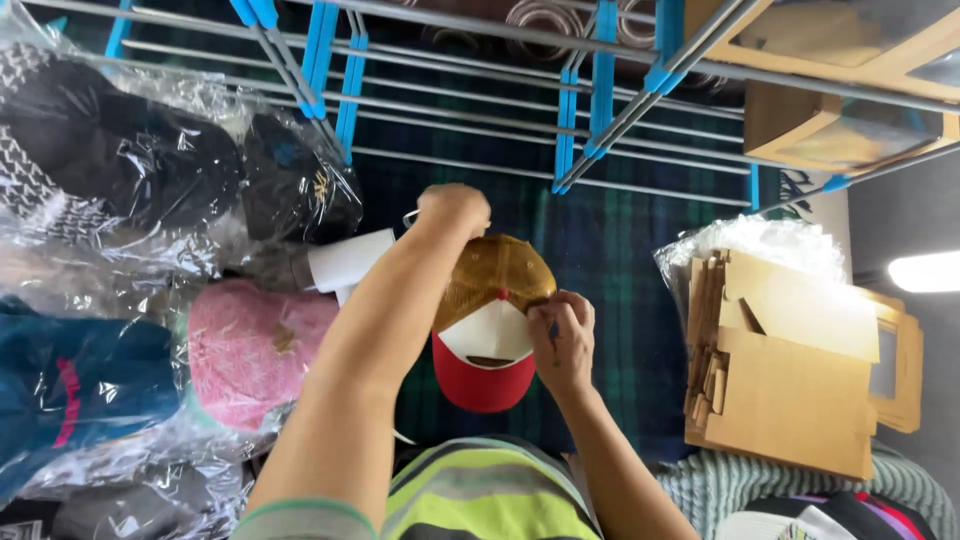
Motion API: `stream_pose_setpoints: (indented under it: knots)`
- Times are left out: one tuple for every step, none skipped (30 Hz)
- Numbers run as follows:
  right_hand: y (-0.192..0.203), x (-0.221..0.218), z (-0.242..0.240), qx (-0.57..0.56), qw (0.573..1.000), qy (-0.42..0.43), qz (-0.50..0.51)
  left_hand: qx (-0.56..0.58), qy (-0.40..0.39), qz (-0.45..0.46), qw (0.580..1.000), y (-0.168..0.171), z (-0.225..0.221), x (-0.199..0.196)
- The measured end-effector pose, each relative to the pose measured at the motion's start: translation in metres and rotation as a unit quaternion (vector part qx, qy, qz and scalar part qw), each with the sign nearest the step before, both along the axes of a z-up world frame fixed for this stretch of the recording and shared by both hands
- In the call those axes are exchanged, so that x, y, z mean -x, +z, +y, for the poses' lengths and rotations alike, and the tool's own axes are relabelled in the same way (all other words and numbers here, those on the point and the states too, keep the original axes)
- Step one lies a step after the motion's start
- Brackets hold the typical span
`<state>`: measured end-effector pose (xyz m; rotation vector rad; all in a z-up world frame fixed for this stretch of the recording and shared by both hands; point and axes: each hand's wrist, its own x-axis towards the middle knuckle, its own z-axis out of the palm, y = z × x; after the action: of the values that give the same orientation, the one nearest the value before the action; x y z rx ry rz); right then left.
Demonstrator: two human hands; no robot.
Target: Using a small wooden brush to clean a baseball cap at a workstation.
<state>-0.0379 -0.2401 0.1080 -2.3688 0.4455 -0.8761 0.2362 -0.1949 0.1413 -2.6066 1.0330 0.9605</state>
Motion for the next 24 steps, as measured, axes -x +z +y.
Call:
stream_pose_setpoints:
  knots:
    - [-0.005, -0.010, -0.012, 0.002, 1.000, 0.001, -0.003, 0.002, 0.001, -0.003, 1.000, 0.013, 0.008, -0.002]
    - [-0.011, -0.009, -0.016, 0.000, 1.000, 0.004, -0.006, 0.125, 0.055, -0.008, 0.991, 0.021, 0.024, 0.006]
    - [-0.018, -0.009, -0.020, -0.001, 1.000, 0.006, -0.010, 0.245, 0.109, -0.015, 0.963, 0.028, 0.040, 0.014]
    - [-0.012, -0.011, -0.016, -0.001, 1.000, 0.005, -0.012, 0.245, 0.108, -0.016, 0.963, 0.049, 0.056, 0.036]
    - [-0.006, -0.014, -0.013, -0.040, 0.999, -0.001, 0.005, 0.294, 0.096, 0.012, 0.951, 0.070, 0.073, 0.058]
    - [0.001, -0.020, -0.013, -0.076, 0.997, -0.003, 0.018, 0.346, 0.084, 0.035, 0.934, 0.092, 0.088, 0.077]
    - [-0.001, -0.033, -0.020, -0.073, 0.997, -0.002, 0.012, 0.349, 0.083, 0.029, 0.933, 0.055, 0.097, 0.071]
    - [-0.004, -0.033, -0.021, -0.109, 0.993, 0.025, 0.042, 0.419, 0.055, -0.046, 0.905, 0.014, 0.114, 0.076]
    - [-0.008, -0.033, -0.020, -0.146, 0.985, 0.052, 0.072, 0.484, 0.026, -0.120, 0.866, -0.027, 0.131, 0.082]
    - [-0.004, -0.032, -0.012, -0.148, 0.985, 0.049, 0.075, 0.483, 0.025, -0.117, 0.868, -0.022, 0.148, 0.089]
    - [0.002, -0.030, -0.005, -0.230, 0.970, 0.027, 0.081, 0.396, 0.141, -0.049, 0.906, -0.016, 0.164, 0.096]
    - [0.009, -0.035, -0.003, -0.307, 0.948, 0.011, 0.081, 0.302, 0.255, 0.012, 0.918, -0.007, 0.176, 0.098]
    - [0.013, -0.032, -0.006, -0.306, 0.949, 0.014, 0.078, 0.304, 0.256, 0.009, 0.917, -0.010, 0.171, 0.118]
    - [0.014, -0.034, -0.003, -0.317, 0.944, 0.000, 0.093, 0.453, 0.251, -0.051, 0.854, -0.014, 0.172, 0.134]
    - [0.015, -0.035, -0.001, -0.329, 0.938, -0.013, 0.107, 0.587, 0.239, -0.110, 0.765, -0.019, 0.172, 0.150]
    - [0.017, -0.036, -0.002, -0.327, 0.938, -0.018, 0.109, 0.588, 0.238, -0.105, 0.766, -0.012, 0.173, 0.163]
    - [0.019, -0.035, -0.004, -0.329, 0.937, -0.026, 0.119, 0.543, 0.335, -0.004, 0.770, -0.006, 0.173, 0.177]
    - [0.019, -0.038, -0.001, -0.332, 0.934, -0.024, 0.131, 0.484, 0.432, 0.090, 0.756, 0.001, 0.178, 0.192]
    - [0.018, -0.034, 0.002, -0.333, 0.933, -0.019, 0.134, 0.483, 0.437, 0.088, 0.754, -0.035, 0.192, 0.199]
    - [0.017, -0.034, 0.002, -0.338, 0.931, -0.029, 0.134, 0.401, 0.459, 0.106, 0.785, -0.071, 0.201, 0.199]
    - [0.017, -0.036, 0.001, -0.342, 0.929, -0.040, 0.134, 0.317, 0.478, 0.123, 0.810, -0.107, 0.210, 0.198]
    - [0.018, -0.037, 0.004, -0.344, 0.928, -0.041, 0.135, 0.315, 0.477, 0.123, 0.811, -0.081, 0.206, 0.206]
    - [0.018, -0.038, 0.005, -0.344, 0.928, -0.041, 0.137, 0.369, 0.491, 0.103, 0.782, -0.055, 0.202, 0.213]
    - [0.019, -0.035, 0.003, -0.343, 0.928, -0.048, 0.139, 0.421, 0.500, 0.087, 0.752, -0.029, 0.193, 0.222]
